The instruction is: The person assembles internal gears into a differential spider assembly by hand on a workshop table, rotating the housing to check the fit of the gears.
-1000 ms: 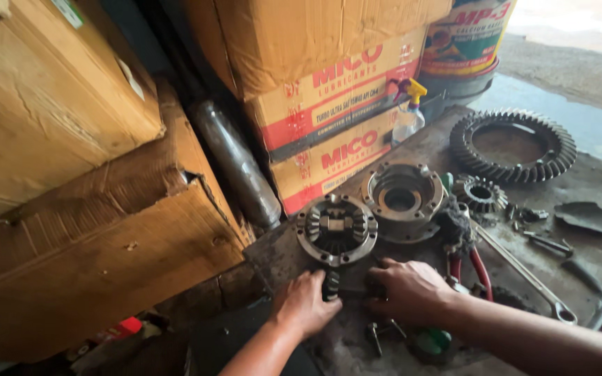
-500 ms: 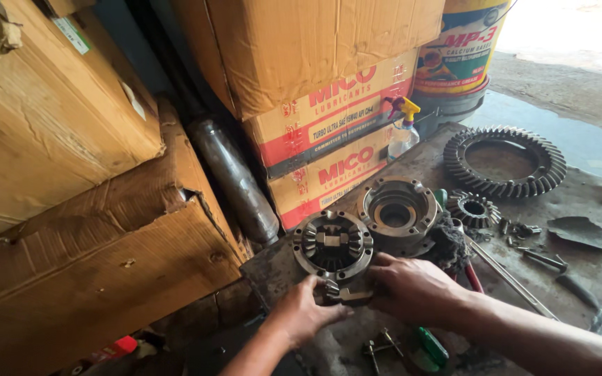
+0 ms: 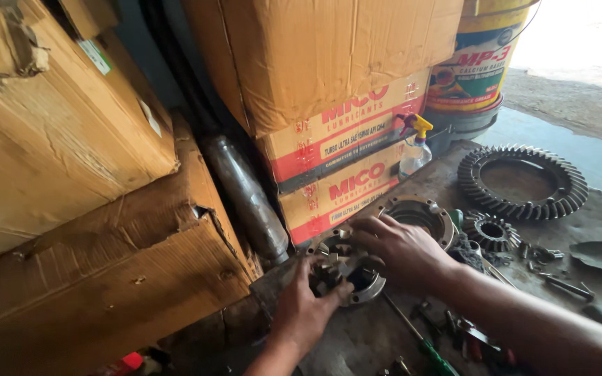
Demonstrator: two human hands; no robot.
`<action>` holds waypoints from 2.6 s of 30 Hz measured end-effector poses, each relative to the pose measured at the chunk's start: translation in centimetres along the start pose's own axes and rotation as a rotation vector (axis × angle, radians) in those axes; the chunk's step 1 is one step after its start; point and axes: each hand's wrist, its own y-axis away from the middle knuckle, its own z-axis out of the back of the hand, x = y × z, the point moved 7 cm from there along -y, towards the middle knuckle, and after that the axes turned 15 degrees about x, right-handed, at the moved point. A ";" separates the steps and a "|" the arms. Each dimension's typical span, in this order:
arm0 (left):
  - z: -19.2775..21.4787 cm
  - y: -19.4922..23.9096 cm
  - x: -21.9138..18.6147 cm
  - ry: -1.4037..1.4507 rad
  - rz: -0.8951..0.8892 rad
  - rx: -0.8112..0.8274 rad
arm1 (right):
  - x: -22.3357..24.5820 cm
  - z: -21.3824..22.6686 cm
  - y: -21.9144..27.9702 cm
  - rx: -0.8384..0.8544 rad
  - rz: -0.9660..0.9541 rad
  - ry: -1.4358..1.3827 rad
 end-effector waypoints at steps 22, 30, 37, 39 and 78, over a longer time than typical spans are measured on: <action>-1.5 -1.0 -1.1 -0.239 0.066 -0.085 | -1.6 -2.4 -4.8 0.109 0.073 0.094; -2.7 -1.1 -1.6 -0.419 -0.014 -0.009 | -3.0 -1.5 -3.5 0.043 -0.143 -0.326; -3.6 -0.6 -1.8 -0.667 -0.080 0.195 | -3.9 -2.0 -4.7 -0.005 -0.169 -0.262; -3.3 -0.5 -1.6 -0.645 -0.098 0.243 | -4.2 -2.1 -5.2 0.009 -0.161 -0.254; 1.0 -4.9 6.3 -0.203 -0.035 -0.087 | 0.9 -4.2 -0.4 -0.078 0.063 -0.126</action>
